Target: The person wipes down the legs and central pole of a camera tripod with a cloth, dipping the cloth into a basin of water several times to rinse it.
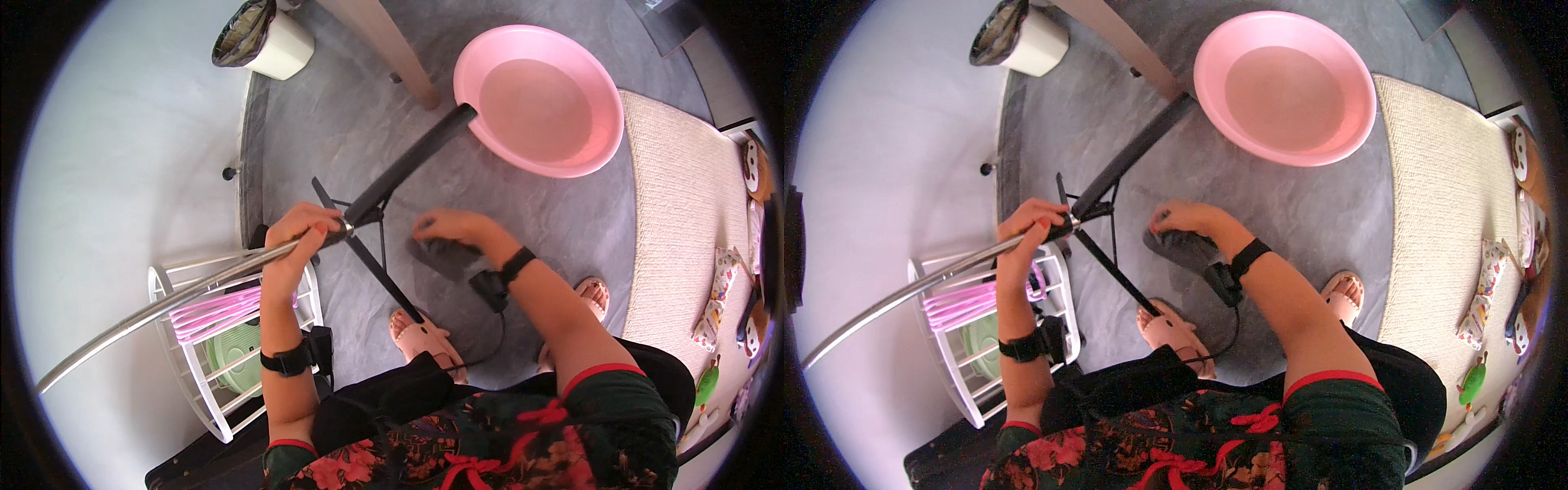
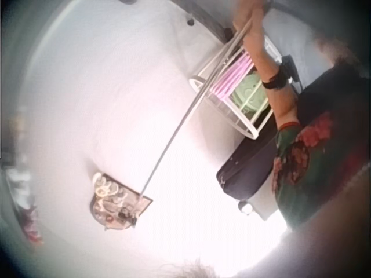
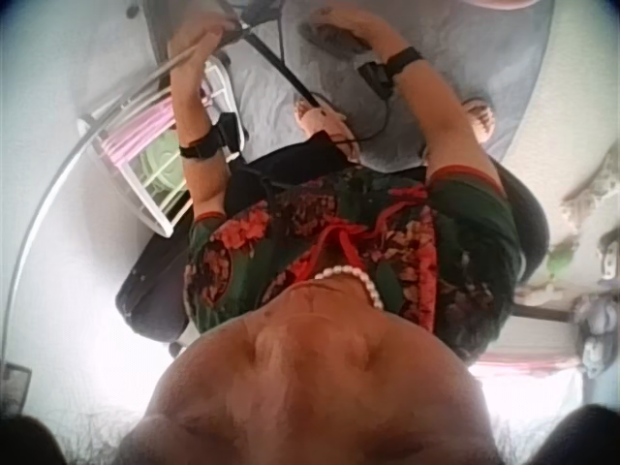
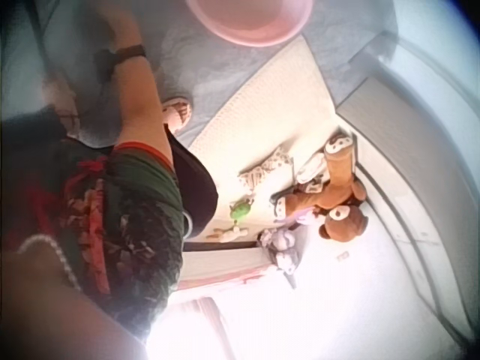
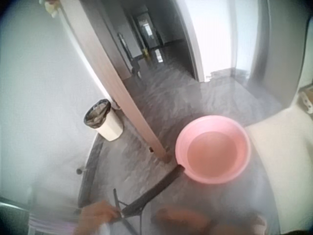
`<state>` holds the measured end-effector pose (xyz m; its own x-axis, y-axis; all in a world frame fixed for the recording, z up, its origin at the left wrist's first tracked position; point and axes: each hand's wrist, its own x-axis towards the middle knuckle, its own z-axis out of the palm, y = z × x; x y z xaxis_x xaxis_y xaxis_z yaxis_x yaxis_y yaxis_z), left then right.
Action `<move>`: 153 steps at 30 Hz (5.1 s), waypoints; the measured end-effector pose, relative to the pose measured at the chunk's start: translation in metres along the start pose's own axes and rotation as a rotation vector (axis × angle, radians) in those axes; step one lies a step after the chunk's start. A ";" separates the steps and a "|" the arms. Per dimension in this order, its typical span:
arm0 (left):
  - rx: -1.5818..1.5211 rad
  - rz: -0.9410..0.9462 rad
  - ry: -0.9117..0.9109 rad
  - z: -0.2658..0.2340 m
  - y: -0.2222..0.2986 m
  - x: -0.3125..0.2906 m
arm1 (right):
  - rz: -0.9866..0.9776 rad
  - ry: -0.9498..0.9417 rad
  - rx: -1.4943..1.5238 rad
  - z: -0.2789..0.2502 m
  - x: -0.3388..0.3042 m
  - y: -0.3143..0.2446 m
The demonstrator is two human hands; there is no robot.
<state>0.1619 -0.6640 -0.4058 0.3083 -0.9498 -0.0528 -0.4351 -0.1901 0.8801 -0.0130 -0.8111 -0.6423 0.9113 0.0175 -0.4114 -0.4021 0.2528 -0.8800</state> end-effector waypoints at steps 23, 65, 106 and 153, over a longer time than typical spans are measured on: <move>-0.027 0.142 -0.312 0.035 0.049 -0.014 | -0.472 0.100 0.832 0.024 0.051 -0.056; -0.032 -0.384 0.236 -0.079 -0.116 0.012 | -0.016 0.441 0.568 0.006 0.038 -0.022; 0.266 -0.593 0.664 -0.085 -0.256 0.048 | -0.266 0.270 0.310 0.047 0.320 -0.257; 0.147 -0.453 0.686 -0.076 -0.276 0.043 | 0.017 -0.018 -0.098 0.113 0.569 -0.267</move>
<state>0.3598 -0.6333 -0.6154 0.9062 -0.4203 -0.0459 -0.2360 -0.5930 0.7698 0.6232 -0.7599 -0.6143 0.9052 0.0390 -0.4233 -0.4239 0.1569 -0.8920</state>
